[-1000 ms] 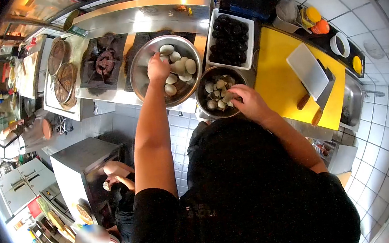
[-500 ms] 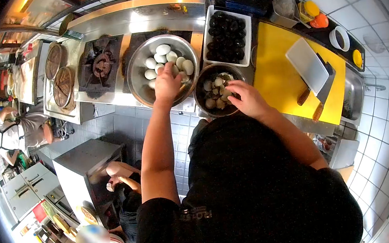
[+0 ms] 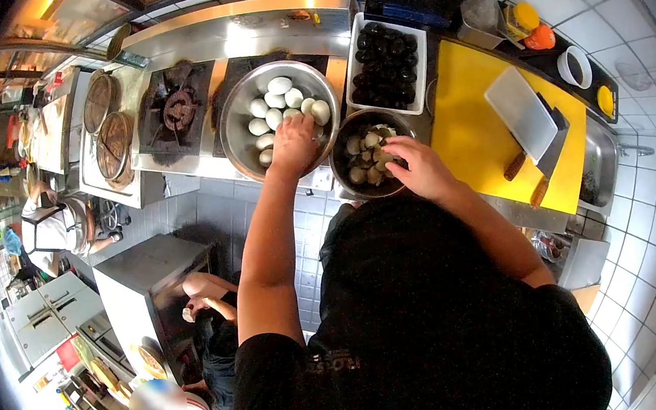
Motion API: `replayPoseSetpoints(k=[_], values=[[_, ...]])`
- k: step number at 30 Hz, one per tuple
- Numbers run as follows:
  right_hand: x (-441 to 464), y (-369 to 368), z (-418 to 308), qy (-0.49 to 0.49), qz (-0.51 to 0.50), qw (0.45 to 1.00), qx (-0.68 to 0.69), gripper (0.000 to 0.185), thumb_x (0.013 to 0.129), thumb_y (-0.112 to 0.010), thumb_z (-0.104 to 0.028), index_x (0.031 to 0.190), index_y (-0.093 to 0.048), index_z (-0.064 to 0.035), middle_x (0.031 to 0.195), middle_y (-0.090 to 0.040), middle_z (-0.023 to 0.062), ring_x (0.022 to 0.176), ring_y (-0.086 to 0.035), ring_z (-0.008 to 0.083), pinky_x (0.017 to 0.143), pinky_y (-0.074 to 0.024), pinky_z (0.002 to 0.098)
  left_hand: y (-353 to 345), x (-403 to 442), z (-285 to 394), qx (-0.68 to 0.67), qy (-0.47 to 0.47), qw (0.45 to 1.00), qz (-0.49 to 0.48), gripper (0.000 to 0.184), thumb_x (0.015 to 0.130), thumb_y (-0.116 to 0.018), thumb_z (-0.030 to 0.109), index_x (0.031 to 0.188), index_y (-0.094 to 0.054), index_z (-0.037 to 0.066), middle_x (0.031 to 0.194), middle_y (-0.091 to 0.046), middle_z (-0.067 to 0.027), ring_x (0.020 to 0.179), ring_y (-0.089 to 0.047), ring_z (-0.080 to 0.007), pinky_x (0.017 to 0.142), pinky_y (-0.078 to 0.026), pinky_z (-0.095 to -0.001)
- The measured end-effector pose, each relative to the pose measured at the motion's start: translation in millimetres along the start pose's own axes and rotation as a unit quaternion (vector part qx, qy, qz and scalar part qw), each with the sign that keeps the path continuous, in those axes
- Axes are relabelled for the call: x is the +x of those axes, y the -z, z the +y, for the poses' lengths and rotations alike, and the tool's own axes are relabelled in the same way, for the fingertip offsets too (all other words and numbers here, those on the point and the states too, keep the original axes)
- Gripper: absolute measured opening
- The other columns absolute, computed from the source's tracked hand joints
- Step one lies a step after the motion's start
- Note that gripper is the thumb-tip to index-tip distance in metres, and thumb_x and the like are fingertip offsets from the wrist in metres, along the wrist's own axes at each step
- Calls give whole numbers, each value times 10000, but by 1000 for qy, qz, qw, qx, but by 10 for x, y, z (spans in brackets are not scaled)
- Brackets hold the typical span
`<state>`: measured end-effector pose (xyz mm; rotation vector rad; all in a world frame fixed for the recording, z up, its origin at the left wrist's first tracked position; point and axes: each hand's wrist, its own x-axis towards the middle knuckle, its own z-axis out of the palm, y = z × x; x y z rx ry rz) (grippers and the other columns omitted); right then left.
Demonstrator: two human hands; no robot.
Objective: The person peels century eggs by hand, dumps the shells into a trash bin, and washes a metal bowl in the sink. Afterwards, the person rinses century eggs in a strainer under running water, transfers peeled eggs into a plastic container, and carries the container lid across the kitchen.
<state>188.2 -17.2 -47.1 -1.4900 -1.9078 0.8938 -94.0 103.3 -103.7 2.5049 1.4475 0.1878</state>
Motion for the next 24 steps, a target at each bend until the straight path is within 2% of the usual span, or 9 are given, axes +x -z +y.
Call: replayPoseSetpoints(k=[5, 8, 11, 12, 14, 15, 18, 19, 24], values=[[-29, 4, 2, -8, -5, 1000, 5, 309, 894, -706, -150, 1169, -650, -20, 1259, -627, 175, 1155, -610, 375, 985, -504, 418, 14, -24, -90, 18, 21, 999, -33, 385, 750, -765, 212, 1085, -624, 87, 1024, -622, -154, 1074, -583, -332, 919, -467, -451], [-35, 25, -41, -9, -2, 1000, 13, 305, 901, -701, -152, 1166, -650, -9, 1258, -626, 183, 1144, -619, 368, 982, -506, 420, -75, -79, -180, -37, 25, 998, 40, 402, 756, -792, 194, 1088, -608, 62, 1053, -650, -179, 1045, -622, -339, 896, -498, -460], [-15, 45, -52, 5, -2, 999, 34, 319, 922, -686, -145, 1205, -632, -8, 1270, -624, 190, 1129, -641, 335, 964, -520, 404, 219, -147, 39, -215, 128, 965, 75, 433, 768, -828, 179, 1097, -589, 30, 1011, -693, -202, 928, -686, -342, 805, -551, -437], [-8, 61, -53, 10, -3, 999, 42, 326, 931, -680, -141, 1225, -624, -10, 1276, -623, 192, 1125, -649, 320, 956, -527, 395, 322, -175, 146, -245, 113, 956, 115, 454, 787, -843, 164, 1121, -574, 12, 919, -722, -188, 805, -721, -287, 702, -573, -377], [43, 61, -139, -57, -9, 980, 188, 374, 958, -663, -141, 1305, -583, -26, 1270, -633, 174, 1124, -657, 266, 933, -541, 364, 565, -237, 484, -331, 116, 927, 131, 431, 800, -830, 119, 1131, -574, 13, 846, -722, -146, 785, -718, -220, 696, -573, -339], [74, 70, -180, -90, -12, 962, 257, 400, 971, -654, -140, 1346, -562, -34, 1267, -638, 165, 1123, -661, 239, 922, -547, 349, 750, -274, 737, -382, 145, 907, 99, 409, 796, -805, 36, 1140, -587, 4, 969, -737, -161, 871, -726, -221, 765, -573, -343], [150, 117, -239, -94, -35, 892, 441, 485, 1005, -625, -148, 1457, -472, -58, 1249, -646, 114, 1063, -665, 164, 888, -553, 296, 758, -369, 1153, -385, 37, 914, 122, 443, 770, -832, 40, 1173, -655, -6, 1023, -704, -151, 831, -703, -215, 737, -570, -322], [167, 86, -201, -43, -23, 904, 424, 487, 1013, -620, -163, 1467, -480, -56, 1187, -662, 71, 970, -661, 117, 857, -549, 266, 688, -383, 1246, -365, -5, 919, 150, 468, 773, -840, 51, 1200, -660, -14, 1048, -684, -144, 834, -692, -212, 723, -566, -314], [79, 104, 14, -99, -67, 892, 436, 412, 1005, -634, -154, 1396, -570, -44, 1073, -699, 34, 911, -658, 94, 827, -549, 242, 480, -457, 1509, -436, 42, 888, 143, 465, 822, -805, 53, 1254, -653, -28, 1020, -675, -139, 802, -666, -193, 709, -544, -300]])
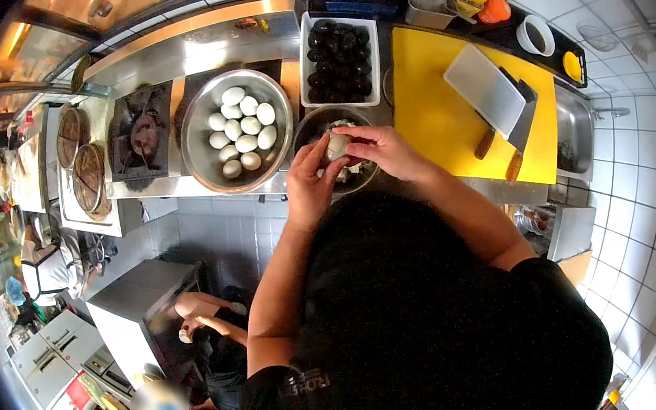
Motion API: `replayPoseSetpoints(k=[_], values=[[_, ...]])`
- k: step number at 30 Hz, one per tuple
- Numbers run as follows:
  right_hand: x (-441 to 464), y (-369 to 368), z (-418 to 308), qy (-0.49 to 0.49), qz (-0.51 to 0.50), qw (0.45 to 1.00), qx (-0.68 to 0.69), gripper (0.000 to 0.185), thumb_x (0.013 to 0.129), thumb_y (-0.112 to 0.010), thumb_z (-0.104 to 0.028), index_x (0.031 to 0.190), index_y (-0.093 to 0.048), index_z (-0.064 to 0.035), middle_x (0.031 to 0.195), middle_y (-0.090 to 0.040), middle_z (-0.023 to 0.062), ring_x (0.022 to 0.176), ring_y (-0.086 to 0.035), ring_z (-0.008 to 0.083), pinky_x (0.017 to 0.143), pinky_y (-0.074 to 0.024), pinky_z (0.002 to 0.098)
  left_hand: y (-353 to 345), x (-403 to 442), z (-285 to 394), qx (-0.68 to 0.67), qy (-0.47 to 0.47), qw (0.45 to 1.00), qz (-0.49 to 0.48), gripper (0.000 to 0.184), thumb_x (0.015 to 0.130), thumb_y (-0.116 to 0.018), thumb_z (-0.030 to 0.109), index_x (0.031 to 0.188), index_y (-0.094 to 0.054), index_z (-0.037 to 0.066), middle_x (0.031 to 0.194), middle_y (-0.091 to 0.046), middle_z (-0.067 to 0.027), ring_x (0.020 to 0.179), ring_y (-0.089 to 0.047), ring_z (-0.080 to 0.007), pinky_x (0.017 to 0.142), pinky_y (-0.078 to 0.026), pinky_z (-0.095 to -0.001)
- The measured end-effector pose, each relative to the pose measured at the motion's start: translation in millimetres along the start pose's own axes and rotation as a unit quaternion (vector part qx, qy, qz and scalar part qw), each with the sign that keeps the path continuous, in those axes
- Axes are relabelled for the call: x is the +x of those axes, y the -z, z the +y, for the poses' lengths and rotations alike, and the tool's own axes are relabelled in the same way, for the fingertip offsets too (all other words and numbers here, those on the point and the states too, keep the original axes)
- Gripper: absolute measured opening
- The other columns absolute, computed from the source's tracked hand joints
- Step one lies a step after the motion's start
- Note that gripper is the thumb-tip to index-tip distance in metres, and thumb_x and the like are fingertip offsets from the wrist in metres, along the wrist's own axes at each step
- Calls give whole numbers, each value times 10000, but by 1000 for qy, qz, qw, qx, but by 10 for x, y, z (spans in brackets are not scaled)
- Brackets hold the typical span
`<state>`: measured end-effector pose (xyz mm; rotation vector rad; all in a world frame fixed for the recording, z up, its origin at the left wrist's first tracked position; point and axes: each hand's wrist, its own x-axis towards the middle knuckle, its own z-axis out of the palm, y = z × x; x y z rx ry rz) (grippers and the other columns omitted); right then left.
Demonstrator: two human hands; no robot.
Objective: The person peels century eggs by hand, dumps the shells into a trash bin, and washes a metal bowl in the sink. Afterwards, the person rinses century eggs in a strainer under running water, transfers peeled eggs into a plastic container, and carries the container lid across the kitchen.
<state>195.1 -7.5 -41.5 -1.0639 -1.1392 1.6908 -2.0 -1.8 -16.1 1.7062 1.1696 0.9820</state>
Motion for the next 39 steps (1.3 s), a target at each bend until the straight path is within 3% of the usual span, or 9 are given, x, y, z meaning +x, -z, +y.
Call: replayPoseSetpoints(k=[7, 13, 16, 19, 24, 27, 32, 36, 39], values=[[-35, 69, -60, -18, 0, 1000, 25, 399, 1001, -630, -122, 1388, -578, -37, 1100, -707, 51, 936, -669, 107, 845, -564, 256, -49, 17, 69, 25, 3, 1000, -15, 446, 852, -779, 54, 1271, -646, -23, 997, -664, -131, 800, -649, -189, 716, -536, -295], [-70, 75, -104, -25, 10, 1000, 8, 396, 1006, -625, -133, 1387, -579, -35, 1127, -700, 68, 978, -660, 111, 849, -572, 262, -50, 18, 97, -16, 75, 996, -51, 408, 902, -740, 69, 1288, -636, -8, 1050, -665, -104, 910, -652, -172, 812, -531, -295], [-76, 39, -6, -8, 24, 996, 81, 401, 1018, -603, -146, 1397, -558, -22, 1201, -667, 85, 1048, -647, 137, 878, -580, 291, -121, -11, 4, -300, 177, 937, 3, 386, 940, -698, 70, 1315, -626, 14, 1136, -646, -60, 994, -629, -151, 876, -511, -286], [-98, 48, -10, -41, 7, 992, 120, 412, 1036, -570, -153, 1420, -520, -12, 1302, -619, 100, 1131, -631, 174, 929, -581, 330, -112, -61, -106, -324, 179, 928, -38, 371, 977, -652, 86, 1341, -612, 25, 1136, -595, -15, 998, -590, -119, 898, -477, -250], [-114, 18, -48, -34, 32, 993, 110, 393, 1015, -613, -162, 1377, -577, -12, 1190, -671, 82, 1021, -661, 150, 876, -596, 300, -158, -76, -134, -306, 164, 937, -40, 367, 986, -640, 88, 1346, -609, 26, 1056, -567, -6, 949, -558, -100, 861, -459, -232], [-108, 49, -8, -50, 20, 993, 104, 398, 1033, -576, -152, 1405, -541, -12, 1298, -625, 92, 1116, -635, 173, 943, -577, 333, -156, -70, -131, -295, 164, 940, -42, 362, 990, -636, 93, 1345, -612, 29, 1047, -564, -8, 934, -551, -98, 842, -459, -236], [-103, 38, -1, -36, 31, 994, 101, 396, 1023, -596, -153, 1392, -562, -16, 1229, -657, 94, 1067, -651, 170, 912, -583, 322, -130, -49, -112, -237, 155, 958, -54, 368, 996, -630, 101, 1356, -600, 29, 1086, -580, -22, 959, -571, -110, 867, -473, -248], [-94, -33, -69, -11, 66, 995, 79, 406, 998, -632, -125, 1374, -544, 0, 1206, -662, 108, 1048, -662, 173, 909, -568, 319, -139, -11, -63, -290, 197, 936, -26, 499, 994, -641, 114, 1444, -467, -11, 1202, -599, -82, 1084, -593, -155, 955, -482, -280], [-39, -95, 130, 86, 128, 988, 23, 387, 955, -684, -93, 1297, -526, -3, 1200, -650, 109, 1041, -668, 178, 909, -558, 323, -185, 25, -18, -372, 250, 894, 14, 660, 989, -650, 118, 1522, -297, -47, 1298, -582, -147, 1170, -581, -196, 1020, -478, -328]])
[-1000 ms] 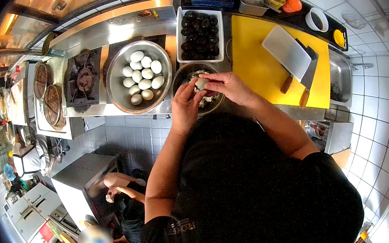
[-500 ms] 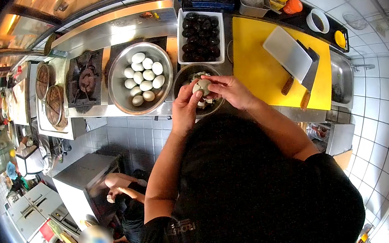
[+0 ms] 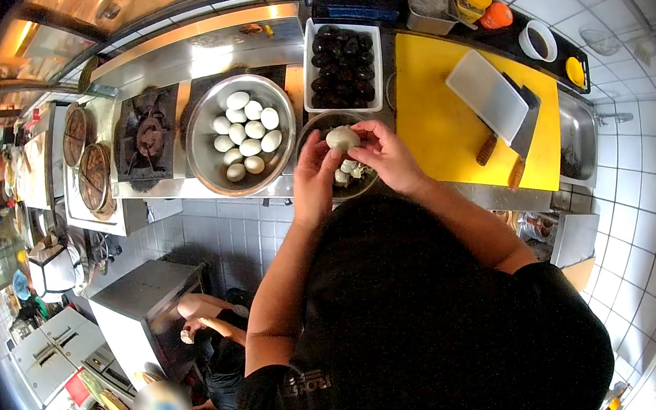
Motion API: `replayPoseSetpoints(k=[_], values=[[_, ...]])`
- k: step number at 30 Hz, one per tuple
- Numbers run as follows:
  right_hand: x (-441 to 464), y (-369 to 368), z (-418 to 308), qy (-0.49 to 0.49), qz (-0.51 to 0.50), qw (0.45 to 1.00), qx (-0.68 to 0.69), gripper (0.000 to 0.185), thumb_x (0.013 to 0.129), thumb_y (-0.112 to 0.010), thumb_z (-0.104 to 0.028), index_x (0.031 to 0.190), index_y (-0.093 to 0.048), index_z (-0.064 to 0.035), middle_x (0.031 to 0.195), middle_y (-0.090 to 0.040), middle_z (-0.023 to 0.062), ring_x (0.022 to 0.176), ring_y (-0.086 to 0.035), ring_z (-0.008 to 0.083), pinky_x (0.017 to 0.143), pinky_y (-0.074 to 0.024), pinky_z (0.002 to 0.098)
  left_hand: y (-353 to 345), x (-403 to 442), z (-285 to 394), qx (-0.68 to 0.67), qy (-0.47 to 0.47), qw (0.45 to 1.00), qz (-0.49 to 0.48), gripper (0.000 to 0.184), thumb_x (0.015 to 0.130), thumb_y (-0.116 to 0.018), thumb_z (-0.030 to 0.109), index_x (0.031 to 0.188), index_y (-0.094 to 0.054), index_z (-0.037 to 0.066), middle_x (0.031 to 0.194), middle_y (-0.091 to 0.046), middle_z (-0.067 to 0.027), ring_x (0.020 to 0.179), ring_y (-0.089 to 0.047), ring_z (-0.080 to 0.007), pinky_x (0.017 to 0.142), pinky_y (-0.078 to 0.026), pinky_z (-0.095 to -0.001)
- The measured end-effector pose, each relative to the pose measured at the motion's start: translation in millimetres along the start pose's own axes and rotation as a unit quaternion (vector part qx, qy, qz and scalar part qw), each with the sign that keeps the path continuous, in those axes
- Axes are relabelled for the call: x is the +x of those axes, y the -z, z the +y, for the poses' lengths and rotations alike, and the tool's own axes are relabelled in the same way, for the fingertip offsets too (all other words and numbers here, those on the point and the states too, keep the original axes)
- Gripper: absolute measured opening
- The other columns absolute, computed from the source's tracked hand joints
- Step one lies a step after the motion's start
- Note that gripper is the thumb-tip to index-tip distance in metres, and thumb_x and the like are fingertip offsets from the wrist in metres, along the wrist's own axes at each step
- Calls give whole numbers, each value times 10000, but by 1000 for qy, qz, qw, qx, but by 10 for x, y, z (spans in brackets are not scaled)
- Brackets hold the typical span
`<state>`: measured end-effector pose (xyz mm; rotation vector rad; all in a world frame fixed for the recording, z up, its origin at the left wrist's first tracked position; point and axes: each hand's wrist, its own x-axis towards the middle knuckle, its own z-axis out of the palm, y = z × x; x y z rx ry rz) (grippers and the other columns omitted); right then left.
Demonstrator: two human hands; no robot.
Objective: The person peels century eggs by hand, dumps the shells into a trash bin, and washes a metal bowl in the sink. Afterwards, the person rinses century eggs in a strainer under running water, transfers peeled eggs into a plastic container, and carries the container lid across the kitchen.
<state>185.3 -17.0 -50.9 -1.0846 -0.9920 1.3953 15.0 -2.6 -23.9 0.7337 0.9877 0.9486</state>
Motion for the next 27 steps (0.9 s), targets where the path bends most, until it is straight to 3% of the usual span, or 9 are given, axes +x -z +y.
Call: replayPoseSetpoints(k=[4, 7, 10, 13, 16, 19, 22, 27], values=[[-49, -54, -3, 44, 8, 982, -183, 368, 887, -732, -41, 1193, -527, -26, 1152, -647, 132, 995, -691, 218, 874, -564, 320, 12, 7, -117, 13, 2, 998, -62, 644, 1015, -589, 101, 1551, -253, -23, 1409, -528, -164, 1239, -561, -218, 1056, -467, -366], [-52, -79, -73, 48, -2, 967, -250, 324, 864, -728, -30, 1147, -571, -22, 1094, -664, 134, 970, -701, 232, 840, -566, 330, -16, 15, -96, -16, 17, 999, -24, 635, 999, -599, 60, 1544, -283, -17, 1400, -540, -163, 1209, -584, -214, 1023, -492, -338], [-37, -30, -114, 98, -22, 963, -250, 282, 843, -732, -42, 1103, -625, -17, 1039, -681, 132, 933, -709, 230, 797, -565, 349, 55, 27, -108, 39, -16, 999, -15, 655, 950, -671, 32, 1523, -358, -12, 1257, -633, -115, 1040, -642, -162, 889, -541, -280], [-22, -84, -192, 45, 23, 971, -232, 283, 826, -751, -80, 1087, -661, -15, 999, -694, 148, 894, -716, 260, 765, -564, 368, 164, 32, -240, 170, -29, 985, -4, 607, 910, -708, 19, 1466, -467, -9, 1194, -670, -89, 941, -660, -134, 836, -546, -265], [4, -109, -251, 153, -7, 930, -333, 298, 823, -769, -109, 1086, -671, -9, 982, -698, 164, 871, -718, 288, 751, -567, 358, 181, 20, -297, 231, -58, 971, 18, 550, 868, -733, 7, 1392, -566, 1, 1153, -686, -61, 868, -652, -110, 788, -544, -258], [-6, -144, -289, 108, -7, 939, -327, 296, 823, -777, -146, 1059, -671, -2, 962, -698, 172, 873, -711, 321, 749, -567, 371, 217, 45, -310, 267, -110, 957, -7, 572, 885, -695, -13, 1431, -528, 18, 1159, -684, -94, 964, -655, -125, 832, -547, -271], [8, -168, -289, 104, -8, 931, -350, 291, 839, -765, -90, 1084, -651, 19, 987, -693, 148, 848, -722, 253, 743, -580, 331, 93, -69, -71, 367, -137, 920, 3, 533, 872, -696, -15, 1390, -581, 43, 1151, -684, -98, 962, -663, -138, 806, -552, -277], [27, -235, -289, 126, 15, 905, -406, 273, 810, -749, -87, 1044, -639, -2, 935, -692, 156, 803, -709, 290, 720, -566, 363, 73, -52, -109, 405, -211, 889, 11, 521, 827, -692, -37, 1335, -629, 57, 1209, -658, -150, 1011, -687, -259, 845, -562, -329]])
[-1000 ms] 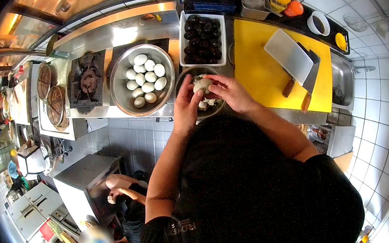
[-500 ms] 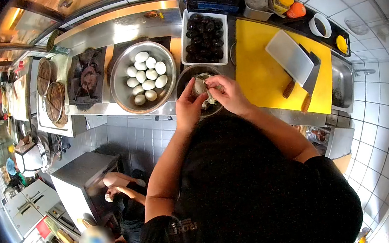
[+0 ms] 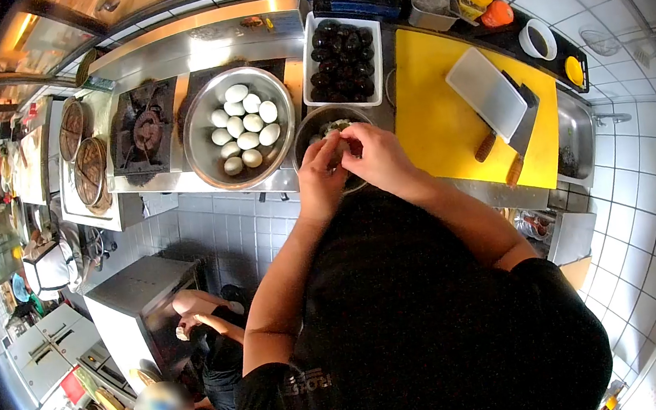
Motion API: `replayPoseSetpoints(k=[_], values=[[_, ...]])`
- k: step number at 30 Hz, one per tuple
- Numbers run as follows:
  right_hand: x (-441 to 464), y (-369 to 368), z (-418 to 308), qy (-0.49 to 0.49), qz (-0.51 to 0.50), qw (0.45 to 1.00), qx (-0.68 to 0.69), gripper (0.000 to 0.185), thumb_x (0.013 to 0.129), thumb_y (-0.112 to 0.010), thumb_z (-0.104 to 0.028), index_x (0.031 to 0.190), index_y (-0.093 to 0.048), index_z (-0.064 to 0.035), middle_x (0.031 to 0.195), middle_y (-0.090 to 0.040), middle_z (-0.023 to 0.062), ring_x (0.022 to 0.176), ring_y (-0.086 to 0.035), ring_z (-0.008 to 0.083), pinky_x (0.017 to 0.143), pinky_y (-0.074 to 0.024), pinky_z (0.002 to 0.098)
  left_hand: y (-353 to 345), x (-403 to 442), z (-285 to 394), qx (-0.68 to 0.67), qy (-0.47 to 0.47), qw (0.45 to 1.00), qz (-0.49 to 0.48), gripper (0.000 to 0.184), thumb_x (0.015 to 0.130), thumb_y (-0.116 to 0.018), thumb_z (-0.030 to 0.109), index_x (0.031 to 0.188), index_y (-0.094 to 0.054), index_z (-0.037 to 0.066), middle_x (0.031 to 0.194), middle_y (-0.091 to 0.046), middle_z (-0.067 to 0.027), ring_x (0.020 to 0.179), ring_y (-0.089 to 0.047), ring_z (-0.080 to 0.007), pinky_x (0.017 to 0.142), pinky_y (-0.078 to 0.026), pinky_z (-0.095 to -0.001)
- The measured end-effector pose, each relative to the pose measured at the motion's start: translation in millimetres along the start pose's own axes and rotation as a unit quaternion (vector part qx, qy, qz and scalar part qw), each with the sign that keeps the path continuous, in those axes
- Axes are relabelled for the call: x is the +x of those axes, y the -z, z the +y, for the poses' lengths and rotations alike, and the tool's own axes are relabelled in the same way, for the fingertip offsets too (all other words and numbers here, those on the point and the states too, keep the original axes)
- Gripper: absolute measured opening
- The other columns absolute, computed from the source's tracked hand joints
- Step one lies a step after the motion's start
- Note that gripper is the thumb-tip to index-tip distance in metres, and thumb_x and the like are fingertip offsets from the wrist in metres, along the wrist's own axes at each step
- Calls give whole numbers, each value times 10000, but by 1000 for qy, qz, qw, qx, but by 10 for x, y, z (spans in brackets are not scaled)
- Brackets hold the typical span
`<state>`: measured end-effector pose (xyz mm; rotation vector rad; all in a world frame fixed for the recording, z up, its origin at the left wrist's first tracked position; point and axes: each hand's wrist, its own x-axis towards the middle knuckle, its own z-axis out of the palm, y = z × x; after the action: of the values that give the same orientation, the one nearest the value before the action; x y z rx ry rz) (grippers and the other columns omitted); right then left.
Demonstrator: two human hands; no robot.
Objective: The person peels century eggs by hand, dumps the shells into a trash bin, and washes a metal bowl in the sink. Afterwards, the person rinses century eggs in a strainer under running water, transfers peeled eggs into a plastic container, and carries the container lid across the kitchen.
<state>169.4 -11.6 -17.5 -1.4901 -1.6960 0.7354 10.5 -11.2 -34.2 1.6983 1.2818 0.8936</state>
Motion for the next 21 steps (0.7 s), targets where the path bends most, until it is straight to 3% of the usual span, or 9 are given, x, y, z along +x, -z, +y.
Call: replayPoseSetpoints(k=[4, 7, 10, 16, 21], values=[[24, -20, -52, -24, 0, 999, -29, 244, 799, -734, -94, 999, -620, -14, 891, -690, 154, 777, -695, 313, 694, -554, 386, -10, 4, 93, 39, -3, 999, 6, 521, 801, -691, -39, 1310, -646, 61, 1207, -649, -179, 1030, -679, -331, 856, -567, -370], [36, -26, -32, -62, -21, 998, -14, 296, 758, -725, -116, 1009, -613, -5, 947, -684, 219, 895, -674, 411, 772, -553, 454, -34, 3, 65, 28, -4, 1000, 7, 513, 798, -691, -37, 1297, -658, 72, 1190, -653, -178, 1030, -679, -322, 858, -567, -378], [40, -34, -34, -65, -22, 997, -28, 284, 761, -713, -105, 1004, -610, 0, 934, -687, 221, 888, -676, 416, 769, -554, 464, -44, 2, 45, 53, -16, 998, 13, 500, 794, -696, -33, 1283, -666, 71, 1183, -653, -182, 1020, -680, -326, 854, -568, -382], [48, -65, 40, -62, -21, 997, -37, 247, 783, -677, -79, 1015, -618, -18, 928, -706, 205, 873, -687, 410, 752, -561, 468, -28, 5, 62, 64, -14, 998, 13, 478, 799, -732, 4, 1268, -670, 67, 1178, -650, -176, 990, -685, -324, 826, -576, -377], [63, -42, 157, -61, -34, 997, 35, 206, 842, -711, -58, 1029, -656, 11, 935, -722, 188, 855, -735, 312, 731, -578, 363, -35, 6, -10, 36, 2, 999, 20, 538, 771, -741, -3, 1296, -646, 63, 1183, -628, -185, 963, -678, -322, 824, -570, -360]])
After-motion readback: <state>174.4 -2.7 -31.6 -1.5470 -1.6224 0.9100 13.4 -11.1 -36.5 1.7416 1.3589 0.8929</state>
